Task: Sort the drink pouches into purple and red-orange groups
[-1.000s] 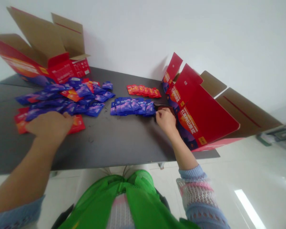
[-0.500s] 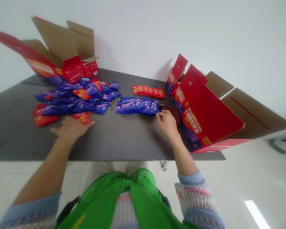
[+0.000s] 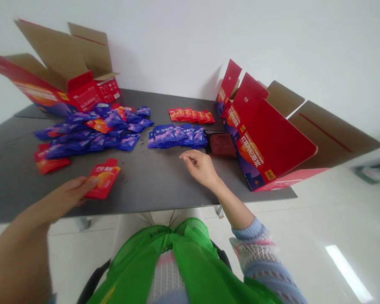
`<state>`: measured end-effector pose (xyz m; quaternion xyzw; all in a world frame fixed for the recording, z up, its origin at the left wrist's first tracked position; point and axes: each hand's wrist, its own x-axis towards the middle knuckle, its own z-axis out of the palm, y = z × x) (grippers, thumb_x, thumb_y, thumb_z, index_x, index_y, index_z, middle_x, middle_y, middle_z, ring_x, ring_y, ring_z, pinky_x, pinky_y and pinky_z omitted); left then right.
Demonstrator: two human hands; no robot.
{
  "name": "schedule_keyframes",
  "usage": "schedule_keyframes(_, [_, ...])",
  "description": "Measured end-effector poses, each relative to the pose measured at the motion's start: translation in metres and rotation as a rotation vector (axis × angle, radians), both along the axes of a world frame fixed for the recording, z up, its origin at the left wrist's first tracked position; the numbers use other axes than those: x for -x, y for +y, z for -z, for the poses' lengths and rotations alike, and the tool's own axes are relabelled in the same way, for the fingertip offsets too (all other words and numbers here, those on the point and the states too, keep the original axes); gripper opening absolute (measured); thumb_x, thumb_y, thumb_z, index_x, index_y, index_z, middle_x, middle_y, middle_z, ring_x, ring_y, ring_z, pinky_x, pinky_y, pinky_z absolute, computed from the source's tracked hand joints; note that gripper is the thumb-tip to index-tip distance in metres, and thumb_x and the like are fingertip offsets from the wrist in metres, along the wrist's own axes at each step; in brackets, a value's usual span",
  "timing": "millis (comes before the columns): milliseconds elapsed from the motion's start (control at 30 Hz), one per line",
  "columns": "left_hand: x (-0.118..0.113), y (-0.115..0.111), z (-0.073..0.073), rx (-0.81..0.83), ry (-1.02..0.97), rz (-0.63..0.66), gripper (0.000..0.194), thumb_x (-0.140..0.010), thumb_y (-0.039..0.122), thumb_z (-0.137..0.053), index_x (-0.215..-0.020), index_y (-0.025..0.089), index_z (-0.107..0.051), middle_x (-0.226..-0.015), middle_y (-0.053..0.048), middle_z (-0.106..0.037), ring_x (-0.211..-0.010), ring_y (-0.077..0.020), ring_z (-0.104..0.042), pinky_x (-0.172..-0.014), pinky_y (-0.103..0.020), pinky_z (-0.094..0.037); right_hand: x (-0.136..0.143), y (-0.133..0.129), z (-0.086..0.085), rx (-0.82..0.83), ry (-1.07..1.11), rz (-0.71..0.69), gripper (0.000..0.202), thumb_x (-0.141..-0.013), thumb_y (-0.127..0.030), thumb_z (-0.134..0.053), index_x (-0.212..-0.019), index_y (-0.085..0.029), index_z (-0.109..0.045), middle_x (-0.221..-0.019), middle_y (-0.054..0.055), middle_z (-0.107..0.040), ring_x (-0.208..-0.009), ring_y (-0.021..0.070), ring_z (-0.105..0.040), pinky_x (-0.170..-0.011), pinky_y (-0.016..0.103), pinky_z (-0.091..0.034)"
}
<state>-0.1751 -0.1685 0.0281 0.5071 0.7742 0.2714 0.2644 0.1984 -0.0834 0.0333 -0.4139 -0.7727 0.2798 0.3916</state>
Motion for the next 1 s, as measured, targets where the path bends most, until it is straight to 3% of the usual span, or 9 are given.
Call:
schedule_keyframes(100, [-0.025,-0.002,-0.017,0.021,-0.21,-0.012,0.073,-0.057,0.086,-0.062,-0.089,0.021,-0.062,-0.084,-0.002,-0.067,-0.08,-0.0215,-0.063,-0.066,-0.032,-0.056,0.007,0.001,0.005,0.351,0.158,-0.185,0.029,-0.095,-0.036,-0.055,-0.099,-0.015,-0.075,-0.095,0.007,-0.077,-0.078,0.0134,-0.07,-0.063,0.022,-0.048])
schedule_keyframes(200, [-0.058,0.012,-0.024,-0.151,-0.373,0.029,0.067,-0.067,0.079,-0.064,-0.097,0.02,-0.056,-0.09,-0.001,-0.063,-0.08,-0.0162,-0.061,-0.068,-0.027,-0.055,0.015,0.001,0.002,0.535,0.27,-0.288,0.03,-0.093,-0.04,-0.059,-0.102,-0.015,-0.073,-0.099,0.007,-0.076,-0.077,0.0107,-0.068,-0.061,0.018,-0.045])
schedule_keyframes(300, [-0.096,0.034,-0.025,-0.263,-0.416,0.242,0.047,-0.084,0.066,-0.057,-0.091,0.02,-0.048,-0.071,0.003,-0.054,-0.059,-0.0115,-0.053,-0.053,-0.022,-0.046,0.022,0.004,-0.005,0.585,0.357,-0.329,0.032,-0.088,-0.042,-0.065,-0.107,-0.017,-0.07,-0.112,0.007,-0.073,-0.079,0.0097,-0.068,-0.061,0.017,-0.045])
schedule_keyframes(367, [-0.122,0.049,-0.022,-0.355,-0.399,0.43,0.035,-0.092,0.055,-0.05,-0.09,0.021,-0.045,-0.062,0.004,-0.05,-0.051,-0.0115,-0.048,-0.049,-0.024,-0.041,0.026,0.005,-0.009,0.597,0.404,-0.346,0.037,-0.084,-0.045,-0.069,-0.109,-0.018,-0.067,-0.107,0.006,-0.073,-0.08,0.0107,-0.067,-0.06,0.017,-0.045])
schedule_keyframes(533, [-0.166,0.077,-0.01,-0.544,-0.323,0.6,0.015,-0.095,0.035,-0.049,-0.1,0.022,-0.043,-0.08,-0.001,-0.061,-0.064,-0.0161,-0.06,-0.062,-0.03,-0.05,0.03,0.01,-0.017,0.507,0.445,-0.361,0.05,-0.068,-0.048,-0.084,-0.098,-0.016,-0.061,-0.078,0.001,-0.069,-0.07,0.0132,-0.063,-0.06,0.021,-0.048])
schedule_keyframes(633, [-0.177,0.089,-0.007,-0.641,-0.245,0.649,0.013,-0.093,0.025,-0.05,-0.103,0.021,-0.044,-0.091,-0.004,-0.063,-0.081,-0.0189,-0.065,-0.076,-0.033,-0.052,0.026,0.019,-0.014,0.372,0.458,-0.25,0.055,-0.062,-0.047,-0.088,-0.096,-0.015,-0.06,-0.077,0.0,-0.068,-0.07,0.0137,-0.062,-0.07,0.025,-0.052])
schedule_keyframes(700, [-0.179,0.095,-0.005,-0.656,-0.238,0.676,0.014,-0.091,0.02,-0.049,-0.104,0.021,-0.045,-0.093,-0.004,-0.064,-0.085,-0.0191,-0.065,-0.081,-0.034,-0.052,0.023,0.026,-0.009,0.29,0.401,-0.166,0.05,-0.067,-0.049,-0.085,-0.093,-0.014,-0.062,-0.079,0.001,-0.068,-0.071,0.0141,-0.063,-0.072,0.025,-0.052])
schedule_keyframes(867, [-0.178,0.107,0.004,-0.579,-0.203,0.532,0.01,-0.086,0.022,-0.053,-0.095,0.02,-0.048,-0.076,0.0,-0.062,-0.065,-0.0164,-0.06,-0.069,-0.03,-0.049,0.024,0.041,0.006,0.242,0.24,-0.067,0.029,-0.089,-0.044,-0.067,-0.091,-0.015,-0.063,-0.081,0.002,-0.071,-0.058,0.0099,-0.063,-0.056,0.019,-0.047])
schedule_keyframes(1000, [-0.178,0.117,0.011,-0.537,-0.425,0.478,0.017,-0.085,0.033,-0.061,-0.092,0.019,-0.055,-0.071,0.0,-0.062,-0.062,-0.0143,-0.058,-0.059,-0.025,-0.046,0.033,0.052,0.011,0.32,0.23,-0.13,0.03,-0.095,-0.041,-0.06,-0.085,-0.014,-0.065,-0.075,0.002,-0.072,-0.048,0.0079,-0.063,-0.05,0.016,-0.045])
